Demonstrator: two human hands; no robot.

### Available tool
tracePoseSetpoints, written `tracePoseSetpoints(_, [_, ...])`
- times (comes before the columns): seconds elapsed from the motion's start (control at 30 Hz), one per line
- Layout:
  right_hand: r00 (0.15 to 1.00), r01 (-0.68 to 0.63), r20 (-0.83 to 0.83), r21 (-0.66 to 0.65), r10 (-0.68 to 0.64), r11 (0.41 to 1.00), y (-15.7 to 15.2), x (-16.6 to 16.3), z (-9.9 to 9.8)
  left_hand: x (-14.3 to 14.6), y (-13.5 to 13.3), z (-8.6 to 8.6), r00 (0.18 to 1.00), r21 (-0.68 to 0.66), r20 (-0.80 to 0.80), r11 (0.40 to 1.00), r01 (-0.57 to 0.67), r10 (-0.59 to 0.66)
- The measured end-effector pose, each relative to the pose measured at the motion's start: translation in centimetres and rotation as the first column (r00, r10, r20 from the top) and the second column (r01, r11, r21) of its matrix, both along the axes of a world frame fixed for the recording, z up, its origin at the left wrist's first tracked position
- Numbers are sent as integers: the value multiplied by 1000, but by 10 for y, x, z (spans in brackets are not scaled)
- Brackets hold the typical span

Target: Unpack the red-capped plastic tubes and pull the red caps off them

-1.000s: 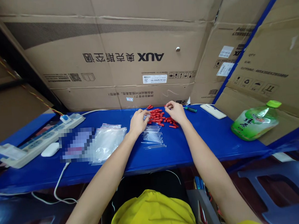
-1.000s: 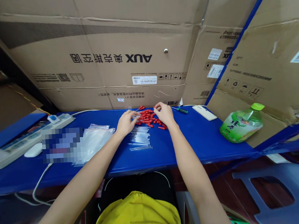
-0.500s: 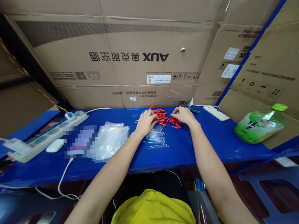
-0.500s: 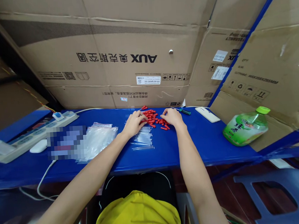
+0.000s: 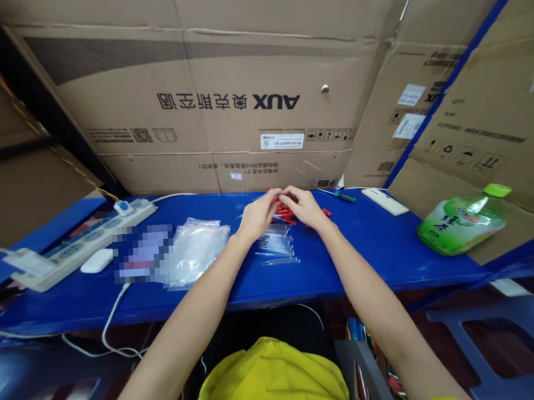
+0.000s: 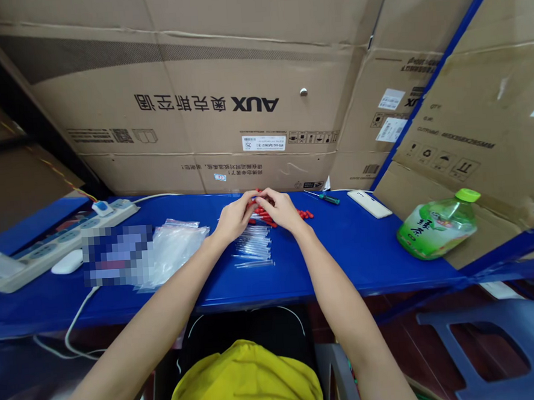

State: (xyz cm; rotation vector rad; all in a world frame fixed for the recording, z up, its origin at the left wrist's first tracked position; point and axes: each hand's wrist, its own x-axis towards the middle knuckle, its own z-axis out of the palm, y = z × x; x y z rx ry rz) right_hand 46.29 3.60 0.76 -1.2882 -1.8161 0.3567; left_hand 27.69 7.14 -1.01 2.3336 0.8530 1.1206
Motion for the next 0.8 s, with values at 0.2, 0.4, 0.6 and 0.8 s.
tracePoseSetpoints(0.2, [996, 33, -82, 31, -30, 999, 5, -6, -7, -3, 9, -9, 995, -40, -88, 998, -52, 49])
tracePoseSetpoints(0.4, [985, 86, 139, 95, -99, 992, 4, 5, -6, -7, 12, -8, 947, 65, -296, 992, -107, 121])
tracePoseSetpoints(0.6, [818, 11, 561, 200, -123, 980, -5, -3, -3, -9, 10, -10, 938, 61, -319, 991, -121, 135])
tracePoseSetpoints(0.8, [676, -1, 716, 237, -174, 971, -1, -12, -9, -15, 15, -9, 933, 47, -337, 992, -115, 124])
